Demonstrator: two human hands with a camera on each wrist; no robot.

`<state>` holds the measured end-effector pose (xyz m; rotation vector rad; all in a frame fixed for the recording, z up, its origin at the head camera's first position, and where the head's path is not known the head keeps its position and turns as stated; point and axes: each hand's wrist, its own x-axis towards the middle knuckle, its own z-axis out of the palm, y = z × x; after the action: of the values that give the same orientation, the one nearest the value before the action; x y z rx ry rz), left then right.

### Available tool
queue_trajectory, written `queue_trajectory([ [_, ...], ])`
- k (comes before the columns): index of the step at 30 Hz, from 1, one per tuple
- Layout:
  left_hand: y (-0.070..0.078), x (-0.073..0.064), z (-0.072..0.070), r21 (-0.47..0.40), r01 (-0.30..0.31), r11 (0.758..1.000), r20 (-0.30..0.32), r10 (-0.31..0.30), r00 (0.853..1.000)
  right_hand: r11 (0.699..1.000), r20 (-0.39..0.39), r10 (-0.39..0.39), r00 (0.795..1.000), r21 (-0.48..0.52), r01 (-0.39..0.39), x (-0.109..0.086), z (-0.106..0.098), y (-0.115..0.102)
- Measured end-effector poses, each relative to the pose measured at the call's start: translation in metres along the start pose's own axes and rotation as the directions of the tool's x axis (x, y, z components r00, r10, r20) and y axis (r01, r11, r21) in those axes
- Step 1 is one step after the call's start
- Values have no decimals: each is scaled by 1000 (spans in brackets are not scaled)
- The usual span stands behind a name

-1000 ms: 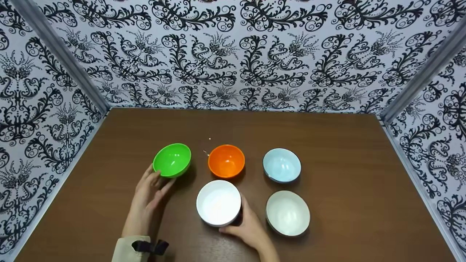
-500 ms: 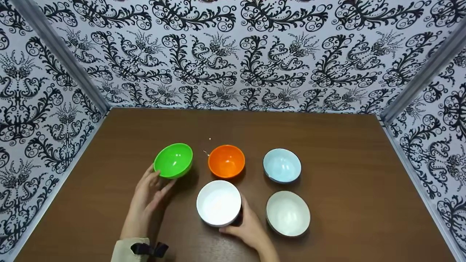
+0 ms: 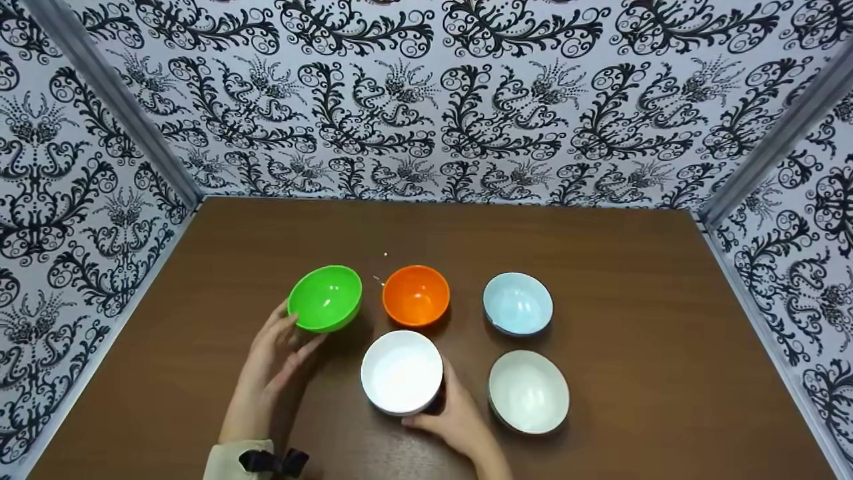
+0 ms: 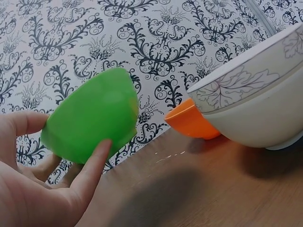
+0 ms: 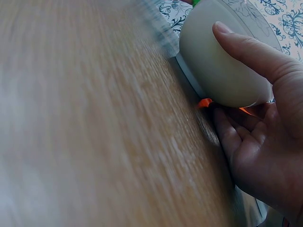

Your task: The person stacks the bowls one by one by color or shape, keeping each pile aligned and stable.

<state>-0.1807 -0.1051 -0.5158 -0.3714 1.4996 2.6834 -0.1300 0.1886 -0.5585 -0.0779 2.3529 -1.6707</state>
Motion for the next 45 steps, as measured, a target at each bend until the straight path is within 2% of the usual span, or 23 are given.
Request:
queue_trajectory([
  [11, 2, -2, 3, 23, 4, 1000, 40, -5, 999, 1000, 3, 16, 1000, 15, -16, -1, 0, -1],
  [18, 3, -5, 5, 84, 3, 996, 62, -8, 998, 999, -5, 9, 1000, -36, -9, 1, 0, -2],
  [24, 5, -7, 8, 121, 7, 993, 82, -17, 996, 1000, -6, 11, 1000, -27, -11, 1, 0, -2],
  [40, 4, -10, 15, 174, 8, 985, 181, -40, 983, 1000, -4, 20, 1000, -7, -20, 0, 0, -1],
  [45, 4, -11, 18, 222, 1, 975, 200, -46, 979, 1000, -5, 8, 1000, -18, -8, 0, 0, 0],
])
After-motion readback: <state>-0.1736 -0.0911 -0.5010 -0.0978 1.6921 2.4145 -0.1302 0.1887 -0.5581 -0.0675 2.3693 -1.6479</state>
